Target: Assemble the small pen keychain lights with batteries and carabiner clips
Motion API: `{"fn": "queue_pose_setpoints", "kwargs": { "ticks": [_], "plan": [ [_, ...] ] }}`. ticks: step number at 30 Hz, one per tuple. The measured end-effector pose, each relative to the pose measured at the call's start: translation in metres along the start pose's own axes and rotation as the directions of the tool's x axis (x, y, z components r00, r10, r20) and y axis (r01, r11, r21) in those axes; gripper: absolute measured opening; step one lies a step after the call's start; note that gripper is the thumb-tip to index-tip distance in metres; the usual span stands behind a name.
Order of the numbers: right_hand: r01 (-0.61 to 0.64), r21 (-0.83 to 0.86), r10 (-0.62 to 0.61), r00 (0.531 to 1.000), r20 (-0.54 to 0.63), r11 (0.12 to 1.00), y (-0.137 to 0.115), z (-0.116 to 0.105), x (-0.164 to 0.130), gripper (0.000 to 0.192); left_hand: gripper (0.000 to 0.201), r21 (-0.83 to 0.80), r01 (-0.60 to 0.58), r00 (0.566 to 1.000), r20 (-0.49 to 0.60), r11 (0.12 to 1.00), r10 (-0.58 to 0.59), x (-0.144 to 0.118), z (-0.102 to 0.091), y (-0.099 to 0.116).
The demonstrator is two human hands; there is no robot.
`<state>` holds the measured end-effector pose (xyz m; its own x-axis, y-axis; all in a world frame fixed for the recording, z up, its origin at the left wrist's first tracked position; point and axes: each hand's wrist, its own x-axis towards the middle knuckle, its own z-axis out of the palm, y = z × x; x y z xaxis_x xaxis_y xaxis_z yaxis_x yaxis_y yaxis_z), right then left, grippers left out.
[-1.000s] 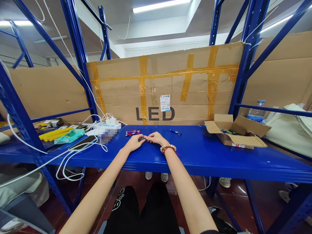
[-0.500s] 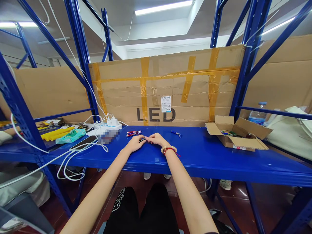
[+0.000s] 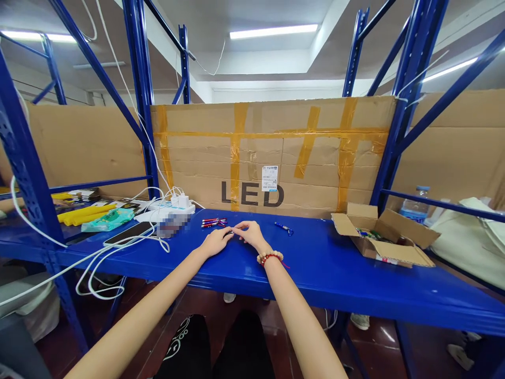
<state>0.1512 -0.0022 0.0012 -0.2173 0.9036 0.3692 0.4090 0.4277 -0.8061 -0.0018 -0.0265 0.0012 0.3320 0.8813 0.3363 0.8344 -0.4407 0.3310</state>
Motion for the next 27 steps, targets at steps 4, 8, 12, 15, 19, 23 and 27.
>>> {"fn": "queue_pose_setpoints", "kwargs": {
  "ticks": [4, 8, 12, 15, 19, 23, 27],
  "plan": [
    [0.066, -0.056, -0.067, 0.998, -0.010, 0.996, 0.001, 0.000, 0.004, 0.037, 0.025, 0.035, 0.004, 1.000, -0.002, 0.999, -0.004, 0.004, 0.001, 0.003],
    [0.104, -0.132, -0.100, 0.994, 0.038, 0.986, 0.010, -0.014, 0.010, 0.034, 0.022, 0.072, -0.006, 1.000, 0.024, 0.997, 0.005, 0.014, 0.005, 0.005],
    [0.163, -0.215, -0.138, 0.982, 0.126, 0.963, 0.013, -0.037, 0.002, 0.025, 0.022, 0.070, -0.058, 0.997, 0.059, 0.996, 0.054, 0.018, 0.001, 0.005],
    [0.302, -0.361, -0.248, 0.950, 0.190, 0.882, 0.007, -0.050, -0.014, 0.021, 0.021, 0.059, -0.101, 0.992, 0.082, 0.993, 0.096, 0.014, -0.006, 0.002],
    [0.460, -0.566, -0.385, 0.887, 0.255, 0.684, -0.001, -0.054, -0.032, 0.025, 0.019, 0.012, -0.200, 0.974, 0.107, 0.980, 0.198, 0.005, -0.012, -0.002],
    [0.610, -0.630, -0.591, 0.756, 0.282, 0.479, 0.000, -0.048, -0.032, 0.024, 0.020, -0.072, -0.251, 0.961, 0.098, 0.965, 0.257, 0.005, -0.012, -0.005],
    [0.655, -0.660, -0.709, 0.657, 0.257, 0.367, 0.001, -0.045, -0.020, 0.032, 0.019, -0.098, -0.262, 0.957, 0.101, 0.960, 0.272, 0.015, -0.010, -0.003]
  ]
}}
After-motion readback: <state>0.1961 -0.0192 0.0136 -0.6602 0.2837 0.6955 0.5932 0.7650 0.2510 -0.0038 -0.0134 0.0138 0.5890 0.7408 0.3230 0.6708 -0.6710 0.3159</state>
